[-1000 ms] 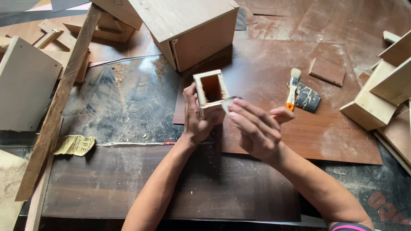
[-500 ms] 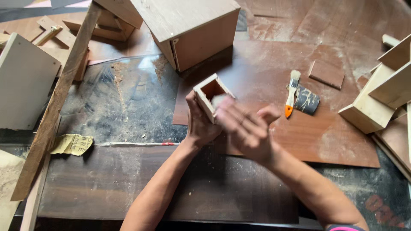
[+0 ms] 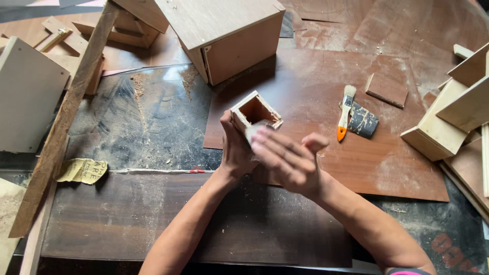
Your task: The person sands the interior of a small open wooden box using a sanding block, then trims the box edges with a knife and brushes dust off the box surfaces with a paintbrush. They then sand a flat wooden board by hand and brush dust off it.
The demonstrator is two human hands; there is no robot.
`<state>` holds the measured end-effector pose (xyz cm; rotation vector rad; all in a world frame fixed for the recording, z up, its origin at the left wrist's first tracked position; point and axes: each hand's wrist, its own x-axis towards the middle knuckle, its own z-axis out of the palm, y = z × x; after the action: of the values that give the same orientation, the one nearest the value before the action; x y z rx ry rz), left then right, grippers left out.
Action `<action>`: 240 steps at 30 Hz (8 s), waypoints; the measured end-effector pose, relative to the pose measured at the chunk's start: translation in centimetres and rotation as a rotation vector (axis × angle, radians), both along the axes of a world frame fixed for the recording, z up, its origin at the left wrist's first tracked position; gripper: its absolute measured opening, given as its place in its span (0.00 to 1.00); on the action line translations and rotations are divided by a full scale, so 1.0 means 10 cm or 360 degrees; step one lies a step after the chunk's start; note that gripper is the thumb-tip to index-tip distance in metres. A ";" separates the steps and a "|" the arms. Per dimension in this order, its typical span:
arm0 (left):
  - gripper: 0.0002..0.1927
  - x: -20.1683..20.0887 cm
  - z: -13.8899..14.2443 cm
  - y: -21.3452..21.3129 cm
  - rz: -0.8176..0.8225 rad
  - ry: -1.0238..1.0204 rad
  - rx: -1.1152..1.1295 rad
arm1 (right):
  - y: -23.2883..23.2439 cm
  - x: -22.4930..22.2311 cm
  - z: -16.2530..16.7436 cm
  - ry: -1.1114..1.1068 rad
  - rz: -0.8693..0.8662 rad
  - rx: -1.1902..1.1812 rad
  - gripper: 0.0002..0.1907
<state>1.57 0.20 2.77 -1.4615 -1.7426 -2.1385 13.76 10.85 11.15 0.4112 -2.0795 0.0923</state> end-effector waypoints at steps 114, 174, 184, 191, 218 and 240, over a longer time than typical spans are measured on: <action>0.33 -0.40 -0.26 -0.07 0.0083 0.0427 0.0083 | 0.07 -0.05 -0.24 -0.0162 -0.0250 0.0382 0.13; 0.59 -0.32 -0.14 -0.24 0.0072 0.0107 0.0111 | 0.41 0.05 -0.04 0.0041 -0.0367 -0.0362 0.14; 0.48 -0.10 0.13 -0.11 0.0043 0.0252 0.0111 | -0.12 0.15 0.17 -0.0132 -0.0477 -0.0175 0.15; 0.38 0.08 0.13 -0.07 0.0135 -0.0045 0.0021 | -0.24 0.04 0.20 -0.0237 -0.0400 -0.0010 0.15; 0.35 0.16 0.20 -0.10 0.0472 0.0321 0.0019 | 0.04 0.02 0.01 -0.0161 -0.0135 -0.0076 0.13; 0.35 0.18 0.25 -0.10 0.0462 0.0442 0.0313 | -0.12 0.05 0.23 -0.0094 -0.0090 0.0064 0.16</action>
<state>3.33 -0.77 5.30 -1.2908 -1.4950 -1.8053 14.28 9.65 13.45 0.3780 -2.1523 0.0291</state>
